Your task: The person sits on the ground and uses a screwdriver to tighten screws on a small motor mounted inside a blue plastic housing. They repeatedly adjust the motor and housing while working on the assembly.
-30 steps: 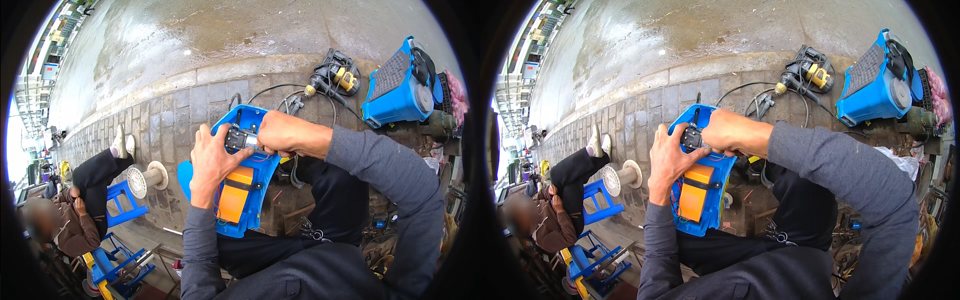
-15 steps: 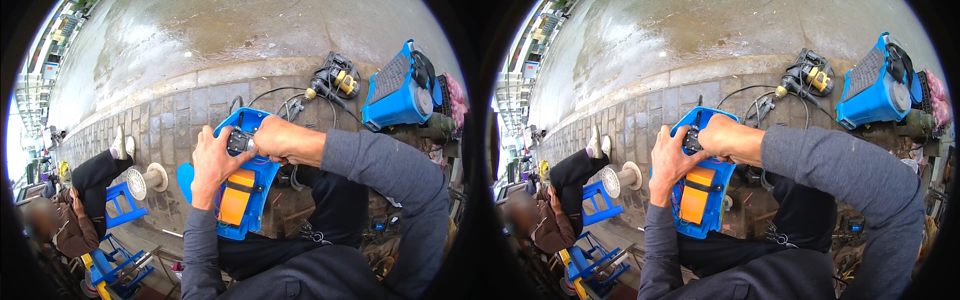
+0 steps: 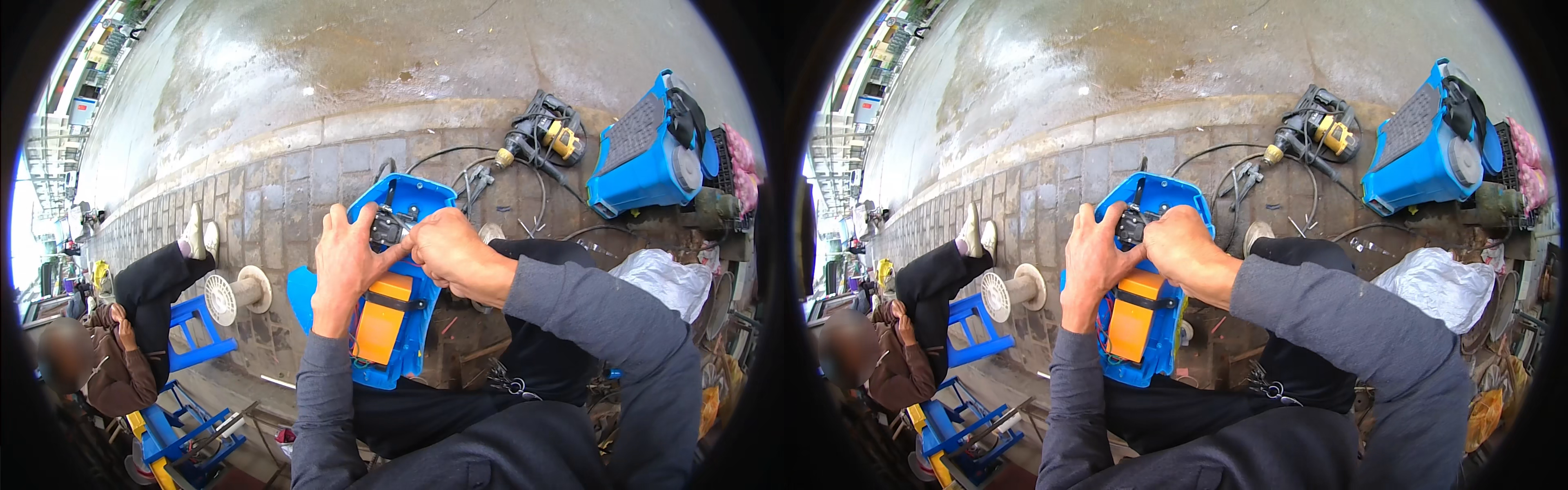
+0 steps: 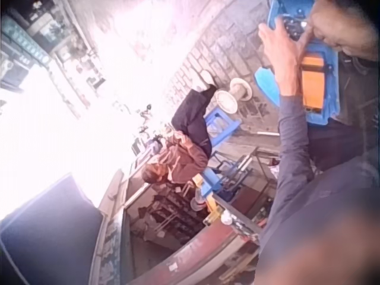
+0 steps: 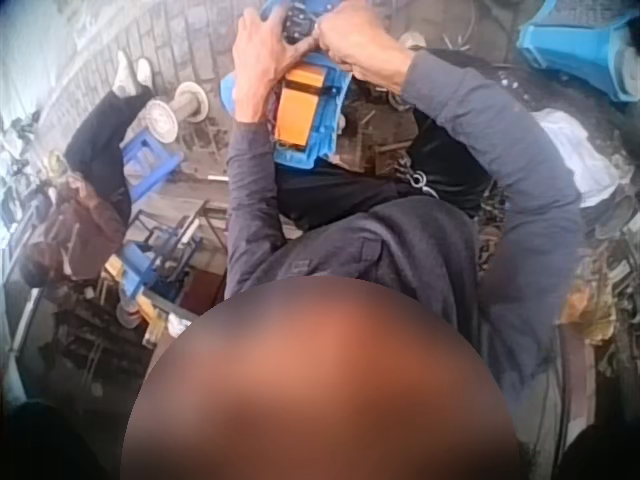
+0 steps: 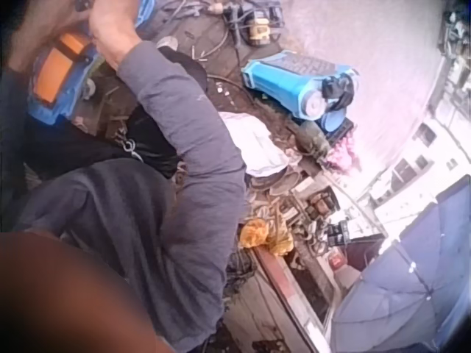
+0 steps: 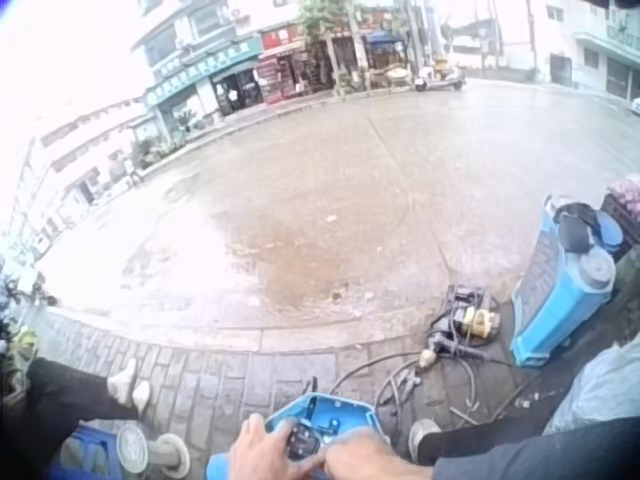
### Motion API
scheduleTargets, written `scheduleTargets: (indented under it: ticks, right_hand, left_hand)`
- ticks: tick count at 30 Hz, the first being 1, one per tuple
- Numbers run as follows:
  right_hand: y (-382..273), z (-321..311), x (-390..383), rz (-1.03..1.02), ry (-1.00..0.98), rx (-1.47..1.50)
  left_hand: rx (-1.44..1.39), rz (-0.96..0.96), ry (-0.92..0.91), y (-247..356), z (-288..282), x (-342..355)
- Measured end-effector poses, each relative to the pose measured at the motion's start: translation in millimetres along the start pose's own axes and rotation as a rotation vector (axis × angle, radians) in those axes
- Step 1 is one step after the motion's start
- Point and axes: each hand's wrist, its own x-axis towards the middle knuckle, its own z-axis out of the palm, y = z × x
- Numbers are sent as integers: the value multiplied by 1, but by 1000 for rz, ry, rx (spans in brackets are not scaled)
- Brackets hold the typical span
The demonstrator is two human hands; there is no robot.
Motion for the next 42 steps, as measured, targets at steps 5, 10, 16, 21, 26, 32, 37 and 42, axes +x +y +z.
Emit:
scheduleTargets:
  ticks: [5,10,16,21,26,32,37,42]
  right_hand:
    - [7,4,-5,-39,-3,112]
    - [14,3,-6,-28,-32,281]
    - [20,4,-5,-7,-53,415]
    - [19,4,-5,20,-61,479]
    - [5,-3,-1,145,-127,450]
    - [-21,-22,-5,199,-198,118]
    - [-33,-43,-14,138,-190,-244]
    - [-30,-44,-6,88,-225,-298]
  left_hand:
    - [9,-4,8,-1,2,-2]
    - [11,-6,6,-4,3,-4]
    - [7,-17,5,-4,4,-5]
    - [0,-30,4,-3,4,-6]
    - [-23,-25,36,-1,2,-6]
    - [-22,-8,18,-4,1,-8]
    - [-55,-1,21,-5,-1,-10]
    - [-56,10,18,-5,-3,-10]
